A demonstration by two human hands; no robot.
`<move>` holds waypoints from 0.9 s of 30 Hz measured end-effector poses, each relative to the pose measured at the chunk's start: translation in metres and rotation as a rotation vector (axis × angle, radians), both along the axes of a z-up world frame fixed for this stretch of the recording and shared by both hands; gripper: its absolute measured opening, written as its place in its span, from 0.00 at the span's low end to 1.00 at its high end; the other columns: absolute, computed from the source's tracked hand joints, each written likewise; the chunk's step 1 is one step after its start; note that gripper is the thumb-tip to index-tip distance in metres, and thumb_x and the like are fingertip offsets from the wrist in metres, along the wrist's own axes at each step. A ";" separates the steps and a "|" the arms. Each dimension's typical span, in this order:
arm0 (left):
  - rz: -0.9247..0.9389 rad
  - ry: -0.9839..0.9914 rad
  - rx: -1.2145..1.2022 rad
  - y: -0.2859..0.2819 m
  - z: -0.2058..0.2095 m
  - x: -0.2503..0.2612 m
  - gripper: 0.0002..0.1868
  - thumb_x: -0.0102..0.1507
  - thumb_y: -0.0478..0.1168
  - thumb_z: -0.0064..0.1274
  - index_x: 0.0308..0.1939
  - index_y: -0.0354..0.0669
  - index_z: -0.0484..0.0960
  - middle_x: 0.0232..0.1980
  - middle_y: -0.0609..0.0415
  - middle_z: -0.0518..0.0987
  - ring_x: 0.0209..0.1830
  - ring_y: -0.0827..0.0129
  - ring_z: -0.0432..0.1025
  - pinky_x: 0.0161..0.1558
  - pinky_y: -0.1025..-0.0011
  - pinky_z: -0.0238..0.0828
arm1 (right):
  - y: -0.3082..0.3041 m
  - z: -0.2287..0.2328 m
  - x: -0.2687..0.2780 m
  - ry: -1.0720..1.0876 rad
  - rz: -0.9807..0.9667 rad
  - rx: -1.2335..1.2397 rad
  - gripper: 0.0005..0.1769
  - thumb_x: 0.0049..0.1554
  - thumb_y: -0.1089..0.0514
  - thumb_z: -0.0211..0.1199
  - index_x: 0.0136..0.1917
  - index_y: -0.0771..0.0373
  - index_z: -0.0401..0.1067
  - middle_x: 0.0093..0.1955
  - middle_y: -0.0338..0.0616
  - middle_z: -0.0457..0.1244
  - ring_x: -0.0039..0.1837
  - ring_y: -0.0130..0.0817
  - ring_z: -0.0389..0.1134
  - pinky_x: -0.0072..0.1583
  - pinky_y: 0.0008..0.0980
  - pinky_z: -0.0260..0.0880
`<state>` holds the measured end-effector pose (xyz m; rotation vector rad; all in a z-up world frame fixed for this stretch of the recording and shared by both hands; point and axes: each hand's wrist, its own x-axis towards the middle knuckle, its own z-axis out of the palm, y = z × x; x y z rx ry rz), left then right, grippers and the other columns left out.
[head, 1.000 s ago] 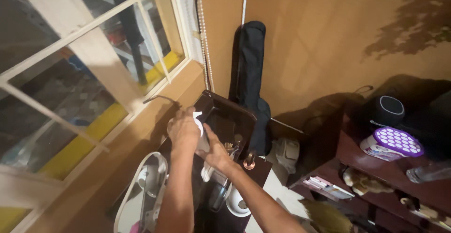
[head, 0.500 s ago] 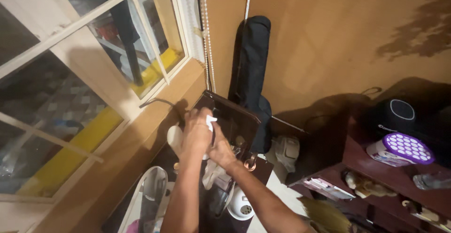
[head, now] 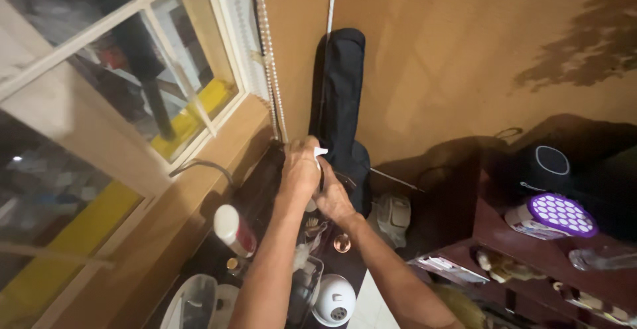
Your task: The person wipes the surface of a dark wooden dresser and the items on it using a small white cloth, moving a basket of supplies and several bottles to reach the surface beneath them.
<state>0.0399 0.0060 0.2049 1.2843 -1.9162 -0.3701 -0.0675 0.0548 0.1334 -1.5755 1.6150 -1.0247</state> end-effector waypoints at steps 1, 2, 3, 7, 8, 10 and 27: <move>-0.005 -0.006 0.022 -0.002 0.000 -0.006 0.10 0.60 0.30 0.51 0.45 0.40 0.77 0.51 0.35 0.77 0.57 0.37 0.68 0.56 0.48 0.69 | -0.002 0.003 -0.004 0.010 -0.011 0.043 0.46 0.54 0.59 0.63 0.80 0.51 0.46 0.68 0.68 0.61 0.72 0.61 0.61 0.69 0.47 0.63; -0.009 -0.012 0.042 -0.004 0.002 -0.010 0.11 0.59 0.30 0.51 0.46 0.39 0.77 0.50 0.35 0.76 0.58 0.37 0.67 0.56 0.48 0.69 | -0.005 0.006 -0.007 0.019 -0.020 0.084 0.46 0.54 0.59 0.63 0.81 0.52 0.45 0.68 0.67 0.61 0.73 0.61 0.61 0.69 0.46 0.63; -0.013 -0.018 0.062 -0.005 0.004 -0.012 0.12 0.58 0.29 0.51 0.46 0.39 0.77 0.50 0.35 0.76 0.58 0.37 0.67 0.55 0.48 0.69 | -0.006 0.007 -0.010 0.028 -0.029 0.126 0.47 0.54 0.59 0.63 0.81 0.52 0.45 0.69 0.66 0.61 0.73 0.60 0.61 0.69 0.46 0.62; 0.011 -0.070 0.130 0.004 0.019 -0.011 0.13 0.61 0.31 0.53 0.49 0.42 0.77 0.53 0.39 0.76 0.60 0.40 0.68 0.53 0.49 0.70 | -0.004 -0.001 -0.015 0.008 0.066 -0.104 0.49 0.54 0.61 0.65 0.82 0.59 0.43 0.76 0.65 0.56 0.77 0.57 0.57 0.72 0.43 0.59; 0.017 -0.078 0.135 0.007 0.024 -0.009 0.15 0.60 0.32 0.53 0.51 0.43 0.78 0.53 0.40 0.77 0.60 0.41 0.68 0.55 0.50 0.70 | -0.003 -0.004 -0.015 -0.003 0.061 -0.077 0.50 0.54 0.61 0.65 0.82 0.59 0.42 0.76 0.65 0.56 0.78 0.56 0.57 0.73 0.42 0.58; 0.013 -0.102 0.136 0.018 0.037 -0.001 0.23 0.57 0.35 0.56 0.57 0.46 0.77 0.56 0.41 0.76 0.60 0.43 0.68 0.56 0.51 0.69 | -0.003 -0.013 -0.015 0.008 0.044 -0.065 0.52 0.54 0.61 0.66 0.82 0.61 0.39 0.77 0.66 0.53 0.78 0.56 0.55 0.74 0.42 0.57; 0.430 -0.466 0.609 0.110 0.035 0.109 0.31 0.57 0.43 0.62 0.65 0.59 0.73 0.79 0.51 0.53 0.77 0.51 0.51 0.72 0.45 0.49 | 0.142 -0.108 0.058 0.088 0.413 -0.023 0.41 0.53 0.59 0.68 0.76 0.72 0.58 0.77 0.63 0.54 0.79 0.58 0.53 0.77 0.45 0.55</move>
